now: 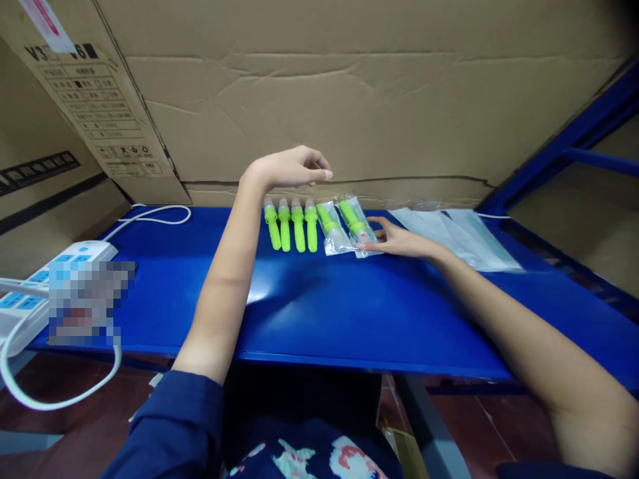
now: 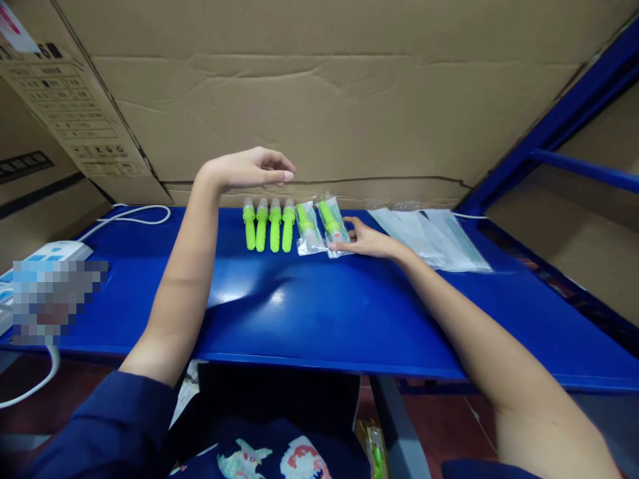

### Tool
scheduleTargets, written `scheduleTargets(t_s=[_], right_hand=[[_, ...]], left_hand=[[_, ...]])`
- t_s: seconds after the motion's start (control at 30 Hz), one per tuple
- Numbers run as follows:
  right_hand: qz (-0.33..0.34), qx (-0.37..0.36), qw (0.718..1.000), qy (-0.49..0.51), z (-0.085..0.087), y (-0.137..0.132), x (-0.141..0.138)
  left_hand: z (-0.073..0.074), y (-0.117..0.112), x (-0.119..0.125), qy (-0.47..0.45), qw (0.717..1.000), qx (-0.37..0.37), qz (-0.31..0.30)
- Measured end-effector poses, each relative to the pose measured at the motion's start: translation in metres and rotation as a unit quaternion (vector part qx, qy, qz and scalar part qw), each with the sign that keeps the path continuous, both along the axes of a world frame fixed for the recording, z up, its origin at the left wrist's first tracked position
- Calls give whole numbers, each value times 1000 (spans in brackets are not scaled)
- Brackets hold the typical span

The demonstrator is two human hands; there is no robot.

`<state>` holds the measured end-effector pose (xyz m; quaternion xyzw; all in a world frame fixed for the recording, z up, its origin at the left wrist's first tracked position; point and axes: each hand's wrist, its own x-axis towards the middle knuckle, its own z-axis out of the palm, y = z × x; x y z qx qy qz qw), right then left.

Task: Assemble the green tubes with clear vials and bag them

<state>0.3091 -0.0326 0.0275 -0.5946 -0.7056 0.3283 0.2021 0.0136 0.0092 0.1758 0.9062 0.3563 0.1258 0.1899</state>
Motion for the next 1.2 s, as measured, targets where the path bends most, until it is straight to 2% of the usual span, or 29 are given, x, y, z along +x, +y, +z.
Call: scheduleTargets(t_s=[0.1,0.23,0.47,0.7,0.97,1.07,1.13,1.2], right_hand=[[-9,-31,999,-19,-1,2,1],[-24,-7,998,-66,-1,2,-4],[-51,52,997,-33,-4,-4,-22],[-71,111,991,-25,-18,3,-23],[-36,113,992,34,-24,10,-18],[-21,133,991,-21,-22,9,-17],[-9,147,985,-86,-18,6,-17],[-3,160,976,-145,-13,2,-19]], left_hand=[[-1,0,0,5,1000,0,-4],[0,-1,0,15,1000,-3,-4],[-2,2,0,25,1000,-6,-3],[-2,3,-2,21,1000,-15,2],[-4,4,-2,36,999,-2,7],[5,-10,2,10,999,33,6],[16,-34,9,-34,996,80,-5],[26,-69,21,-63,991,112,-46]])
